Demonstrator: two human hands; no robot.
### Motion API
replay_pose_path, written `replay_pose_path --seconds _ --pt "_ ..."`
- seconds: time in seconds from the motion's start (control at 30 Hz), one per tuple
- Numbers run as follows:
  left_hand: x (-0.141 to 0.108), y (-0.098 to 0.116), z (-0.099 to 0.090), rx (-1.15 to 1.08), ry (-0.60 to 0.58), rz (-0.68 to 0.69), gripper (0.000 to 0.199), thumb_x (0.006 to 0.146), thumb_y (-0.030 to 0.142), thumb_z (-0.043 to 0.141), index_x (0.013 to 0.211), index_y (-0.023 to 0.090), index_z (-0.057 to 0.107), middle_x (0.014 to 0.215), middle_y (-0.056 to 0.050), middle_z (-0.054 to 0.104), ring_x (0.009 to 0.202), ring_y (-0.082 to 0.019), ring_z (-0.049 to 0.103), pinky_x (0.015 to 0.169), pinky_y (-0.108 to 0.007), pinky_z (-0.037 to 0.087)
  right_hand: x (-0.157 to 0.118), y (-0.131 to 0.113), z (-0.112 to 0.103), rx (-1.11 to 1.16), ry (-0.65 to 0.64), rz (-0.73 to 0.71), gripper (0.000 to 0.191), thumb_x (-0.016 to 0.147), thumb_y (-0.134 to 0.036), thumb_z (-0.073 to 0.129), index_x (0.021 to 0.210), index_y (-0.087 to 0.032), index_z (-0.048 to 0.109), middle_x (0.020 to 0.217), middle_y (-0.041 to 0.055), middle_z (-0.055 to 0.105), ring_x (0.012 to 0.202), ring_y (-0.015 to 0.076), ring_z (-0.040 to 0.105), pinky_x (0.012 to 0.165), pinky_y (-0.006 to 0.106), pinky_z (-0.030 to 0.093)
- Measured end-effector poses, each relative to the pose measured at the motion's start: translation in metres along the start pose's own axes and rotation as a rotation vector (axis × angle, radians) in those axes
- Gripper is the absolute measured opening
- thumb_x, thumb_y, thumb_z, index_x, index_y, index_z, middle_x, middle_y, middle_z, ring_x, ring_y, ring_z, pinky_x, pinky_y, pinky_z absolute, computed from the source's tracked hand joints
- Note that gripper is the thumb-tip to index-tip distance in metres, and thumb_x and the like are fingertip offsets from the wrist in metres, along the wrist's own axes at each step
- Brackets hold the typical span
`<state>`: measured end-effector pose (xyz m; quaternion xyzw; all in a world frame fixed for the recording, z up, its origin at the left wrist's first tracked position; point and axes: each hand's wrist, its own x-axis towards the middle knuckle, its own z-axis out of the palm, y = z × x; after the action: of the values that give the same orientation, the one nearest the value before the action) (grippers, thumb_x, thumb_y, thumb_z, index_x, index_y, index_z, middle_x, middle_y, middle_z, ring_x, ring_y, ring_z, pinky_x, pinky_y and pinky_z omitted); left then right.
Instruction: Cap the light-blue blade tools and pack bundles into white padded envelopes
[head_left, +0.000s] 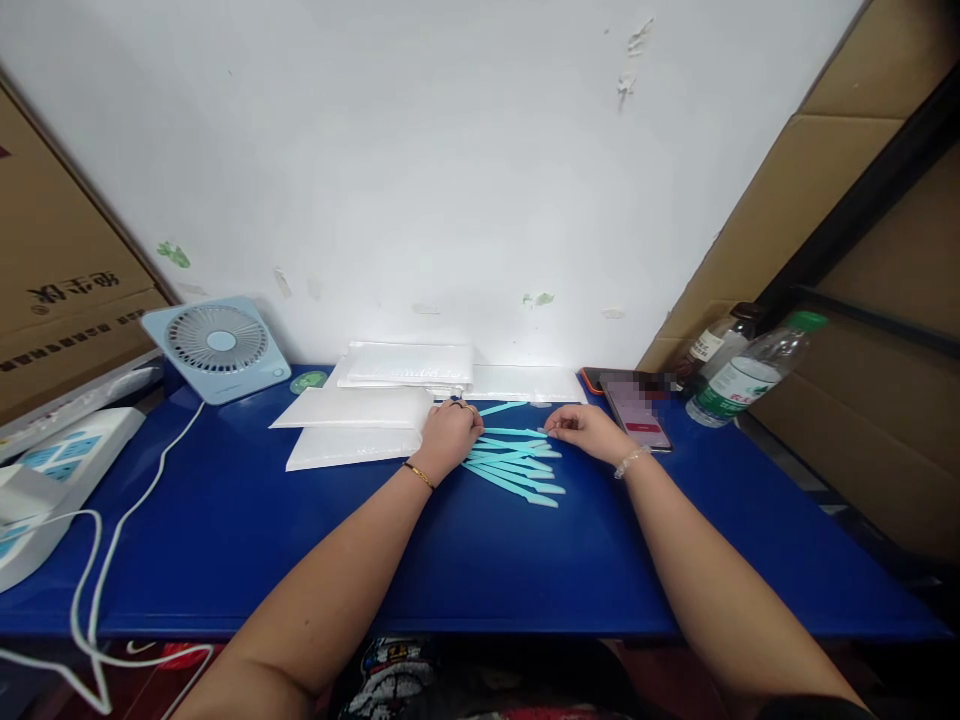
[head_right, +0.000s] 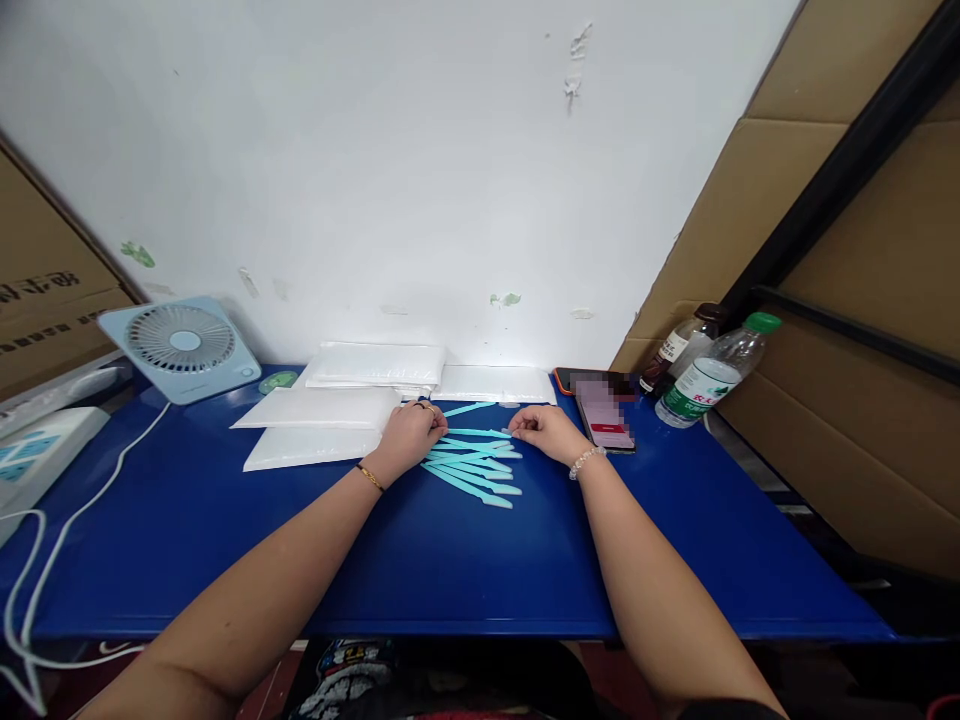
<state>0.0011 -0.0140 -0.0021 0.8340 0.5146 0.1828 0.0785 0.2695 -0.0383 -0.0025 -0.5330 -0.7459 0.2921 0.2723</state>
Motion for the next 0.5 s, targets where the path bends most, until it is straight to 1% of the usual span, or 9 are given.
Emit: replay_pose_path --seconds 0.13,0.37,0.5 --pt "0.000 -0.001 0.000 -0.008 0.000 0.019 0.012 0.080 0.027 0.057 0.077 0.021 0.067 0.087 -0.007 0.065 0.095 -0.024 0.054 0.085 -0.036 0.038 0.001 -0.002 0.003 0.011 -0.009 -0.019 0.023 0.075 -0.037 0.062 0.082 -0.017 0.070 0.067 0.0011 0.062 0.061 0.0131 0.054 0.058 0.025 0.044" --pt "0.000 -0.002 0.001 -0.004 0.004 0.019 0.010 0.079 0.027 0.058 0.076 0.022 0.067 0.085 -0.006 0.065 0.094 -0.025 0.054 0.084 -0.037 0.038 -0.003 0.008 -0.011 -0.006 -0.032 0.030 0.027 0.074 -0.040 0.063 0.083 -0.016 0.070 0.069 0.0018 0.064 0.063 0.0141 0.056 0.058 0.025 0.045" --pt "0.000 -0.002 0.001 -0.017 0.007 0.017 0.011 0.079 0.026 0.058 0.076 0.022 0.067 0.085 -0.006 0.064 0.093 -0.025 0.054 0.084 -0.038 0.038 -0.003 0.003 -0.008 -0.019 -0.051 0.019 0.024 0.076 -0.038 0.062 0.083 -0.016 0.070 0.068 0.0013 0.063 0.062 0.0135 0.056 0.058 0.025 0.044"
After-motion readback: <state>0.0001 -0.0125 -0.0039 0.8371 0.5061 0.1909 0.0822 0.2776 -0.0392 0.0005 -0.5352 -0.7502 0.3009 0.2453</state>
